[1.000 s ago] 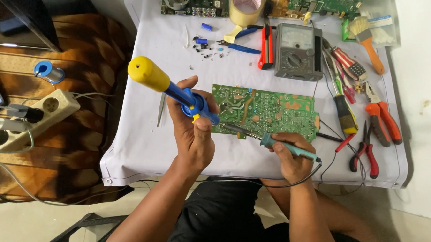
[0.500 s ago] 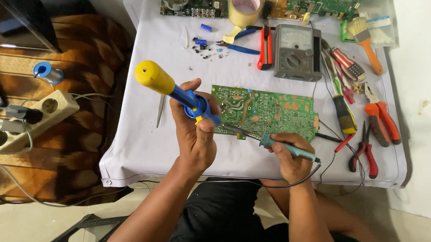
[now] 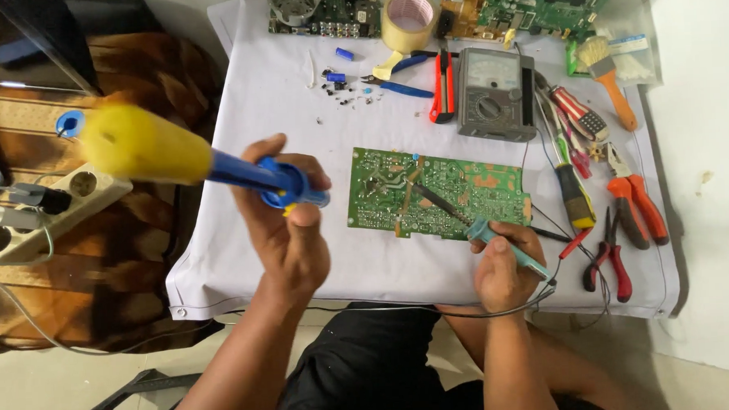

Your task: Soldering and desoldering electronic components on a printed circuit board using a soldering iron and a desoldering pump.

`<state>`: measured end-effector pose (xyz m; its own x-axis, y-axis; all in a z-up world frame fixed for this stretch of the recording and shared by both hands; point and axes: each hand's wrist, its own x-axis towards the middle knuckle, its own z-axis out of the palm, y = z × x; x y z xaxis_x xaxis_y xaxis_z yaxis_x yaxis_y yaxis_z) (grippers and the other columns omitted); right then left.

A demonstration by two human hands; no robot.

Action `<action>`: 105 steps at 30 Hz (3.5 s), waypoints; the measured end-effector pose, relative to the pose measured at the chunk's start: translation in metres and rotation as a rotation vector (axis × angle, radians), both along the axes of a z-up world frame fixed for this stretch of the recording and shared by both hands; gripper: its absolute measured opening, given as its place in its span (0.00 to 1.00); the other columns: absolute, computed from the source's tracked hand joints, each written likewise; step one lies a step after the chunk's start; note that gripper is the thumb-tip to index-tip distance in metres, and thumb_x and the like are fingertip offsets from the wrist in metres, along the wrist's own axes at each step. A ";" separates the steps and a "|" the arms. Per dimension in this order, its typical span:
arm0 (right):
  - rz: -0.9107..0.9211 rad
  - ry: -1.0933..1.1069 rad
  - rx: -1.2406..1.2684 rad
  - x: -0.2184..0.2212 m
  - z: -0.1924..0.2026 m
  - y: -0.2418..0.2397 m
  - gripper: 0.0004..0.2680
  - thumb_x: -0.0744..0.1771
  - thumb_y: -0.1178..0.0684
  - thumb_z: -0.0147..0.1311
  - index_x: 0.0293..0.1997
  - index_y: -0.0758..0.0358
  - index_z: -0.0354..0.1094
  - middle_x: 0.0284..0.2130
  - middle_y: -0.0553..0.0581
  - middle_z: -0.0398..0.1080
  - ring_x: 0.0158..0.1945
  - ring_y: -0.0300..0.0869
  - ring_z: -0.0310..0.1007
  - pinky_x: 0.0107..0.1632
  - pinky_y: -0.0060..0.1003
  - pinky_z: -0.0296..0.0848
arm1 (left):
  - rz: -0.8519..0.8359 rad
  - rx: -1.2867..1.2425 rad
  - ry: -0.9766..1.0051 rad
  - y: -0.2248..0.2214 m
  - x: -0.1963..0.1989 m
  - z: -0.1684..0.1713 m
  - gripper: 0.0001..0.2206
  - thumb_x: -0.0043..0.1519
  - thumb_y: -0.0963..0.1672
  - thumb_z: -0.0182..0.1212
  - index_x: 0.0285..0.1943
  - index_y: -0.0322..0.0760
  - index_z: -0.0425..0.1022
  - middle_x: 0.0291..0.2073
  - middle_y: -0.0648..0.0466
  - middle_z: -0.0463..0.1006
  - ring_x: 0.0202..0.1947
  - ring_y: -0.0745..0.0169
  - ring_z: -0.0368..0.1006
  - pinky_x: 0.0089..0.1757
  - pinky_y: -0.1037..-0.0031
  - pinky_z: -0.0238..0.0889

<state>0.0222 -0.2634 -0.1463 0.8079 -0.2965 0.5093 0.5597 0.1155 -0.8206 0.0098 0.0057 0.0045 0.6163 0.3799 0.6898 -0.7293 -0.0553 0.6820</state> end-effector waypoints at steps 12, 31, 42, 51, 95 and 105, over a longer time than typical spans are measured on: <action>0.243 0.142 0.506 -0.070 0.055 -0.027 0.06 0.71 0.46 0.51 0.48 0.47 0.74 0.41 0.52 0.78 0.40 0.43 0.74 0.55 0.49 0.67 | -0.722 1.218 1.081 0.025 -0.083 0.034 0.36 0.47 0.67 0.56 0.60 0.55 0.70 0.39 0.47 0.83 0.41 0.36 0.77 0.38 0.51 0.65; -0.174 -0.175 -0.089 -0.084 0.098 0.004 0.10 0.72 0.43 0.49 0.48 0.59 0.66 0.41 0.49 0.70 0.34 0.44 0.76 0.38 0.45 0.85 | -0.791 1.261 0.997 0.004 -0.084 0.009 0.37 0.43 0.63 0.68 0.48 0.38 0.65 0.35 0.40 0.79 0.37 0.27 0.75 0.34 0.42 0.64; -0.014 0.159 0.076 -0.041 0.027 0.012 0.08 0.64 0.51 0.58 0.42 0.61 0.67 0.26 0.63 0.68 0.28 0.44 0.69 0.35 0.35 0.72 | -0.341 -0.297 1.076 0.038 -0.015 -0.047 0.15 0.57 0.37 0.66 0.49 0.34 0.65 0.34 0.47 0.77 0.15 0.61 0.65 0.21 0.71 0.65; 0.096 0.041 0.028 -0.012 0.017 0.028 0.08 0.62 0.54 0.55 0.35 0.70 0.64 0.22 0.64 0.67 0.21 0.39 0.63 0.24 0.28 0.63 | -0.390 -0.284 1.042 0.028 -0.008 -0.065 0.22 0.52 0.33 0.67 0.56 0.27 0.67 0.46 0.37 0.78 0.12 0.58 0.72 0.22 0.71 0.71; 0.179 -0.010 -0.013 -0.017 0.018 0.028 0.06 0.63 0.58 0.54 0.35 0.70 0.64 0.24 0.61 0.65 0.29 0.43 0.65 0.27 0.29 0.64 | -0.442 -0.221 1.026 0.031 -0.009 -0.064 0.25 0.52 0.32 0.64 0.60 0.30 0.65 0.50 0.37 0.77 0.17 0.58 0.72 0.30 0.69 0.68; 0.091 0.018 0.024 -0.018 0.014 0.028 0.06 0.64 0.56 0.53 0.35 0.70 0.64 0.25 0.61 0.66 0.27 0.41 0.64 0.25 0.26 0.62 | -0.435 -0.270 0.994 0.031 -0.012 -0.060 0.25 0.53 0.33 0.65 0.60 0.29 0.66 0.51 0.38 0.77 0.16 0.60 0.70 0.27 0.71 0.68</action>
<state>0.0040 -0.2351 -0.1324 0.8410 -0.2338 0.4878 0.5311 0.1849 -0.8269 -0.0026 0.0368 -0.0552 0.9647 0.0603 -0.2562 0.2260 0.3095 0.9236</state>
